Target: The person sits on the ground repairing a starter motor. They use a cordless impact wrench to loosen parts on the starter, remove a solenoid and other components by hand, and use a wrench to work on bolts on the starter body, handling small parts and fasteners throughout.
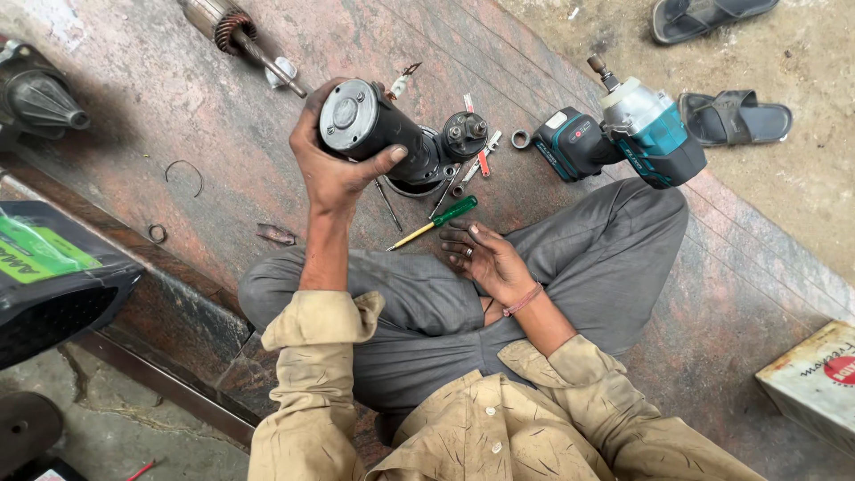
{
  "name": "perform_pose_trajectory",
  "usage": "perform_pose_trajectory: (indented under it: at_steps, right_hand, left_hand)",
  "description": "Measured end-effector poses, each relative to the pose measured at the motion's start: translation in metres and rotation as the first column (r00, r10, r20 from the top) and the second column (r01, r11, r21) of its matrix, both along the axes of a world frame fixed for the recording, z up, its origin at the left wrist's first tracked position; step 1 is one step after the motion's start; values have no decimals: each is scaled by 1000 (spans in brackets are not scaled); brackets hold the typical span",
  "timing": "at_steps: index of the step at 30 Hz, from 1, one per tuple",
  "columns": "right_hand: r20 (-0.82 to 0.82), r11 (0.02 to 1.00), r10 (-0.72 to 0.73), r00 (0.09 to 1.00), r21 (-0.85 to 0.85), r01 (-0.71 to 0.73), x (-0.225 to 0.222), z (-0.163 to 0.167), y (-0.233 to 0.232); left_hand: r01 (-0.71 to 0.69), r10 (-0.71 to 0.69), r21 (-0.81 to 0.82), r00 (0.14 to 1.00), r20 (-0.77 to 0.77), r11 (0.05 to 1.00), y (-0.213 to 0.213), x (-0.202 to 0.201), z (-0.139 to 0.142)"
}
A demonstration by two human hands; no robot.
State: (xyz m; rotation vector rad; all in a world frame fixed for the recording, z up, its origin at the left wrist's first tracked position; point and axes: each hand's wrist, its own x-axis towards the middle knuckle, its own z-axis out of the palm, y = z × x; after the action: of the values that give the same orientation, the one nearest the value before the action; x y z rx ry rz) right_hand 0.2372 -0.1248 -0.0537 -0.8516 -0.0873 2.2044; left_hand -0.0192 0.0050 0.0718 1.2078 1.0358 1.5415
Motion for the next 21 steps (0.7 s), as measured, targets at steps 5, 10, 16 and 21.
perform_pose_trajectory:
  at_steps: [5,10,16,21]
  right_hand:
    - [-31,1000,-25,999,-9,24,0,-3,-4]
    - [8,1000,-12,1000,-13,12,-1,2,-3]
    - [14,1000,-1,1000,-6,1,-4,6,-4]
    - [34,1000,-8,999,1,8,-3,1,-6]
  left_hand:
    - [47,-49,-31,997,-59,998,-4,1,-19]
    - [5,-3,8,970,-242,1000,-10,6,-15]
    - [-17,42,72,932,-360,997,-18,20,-7]
    - [26,52,122,799,-599,992,-21,25,1]
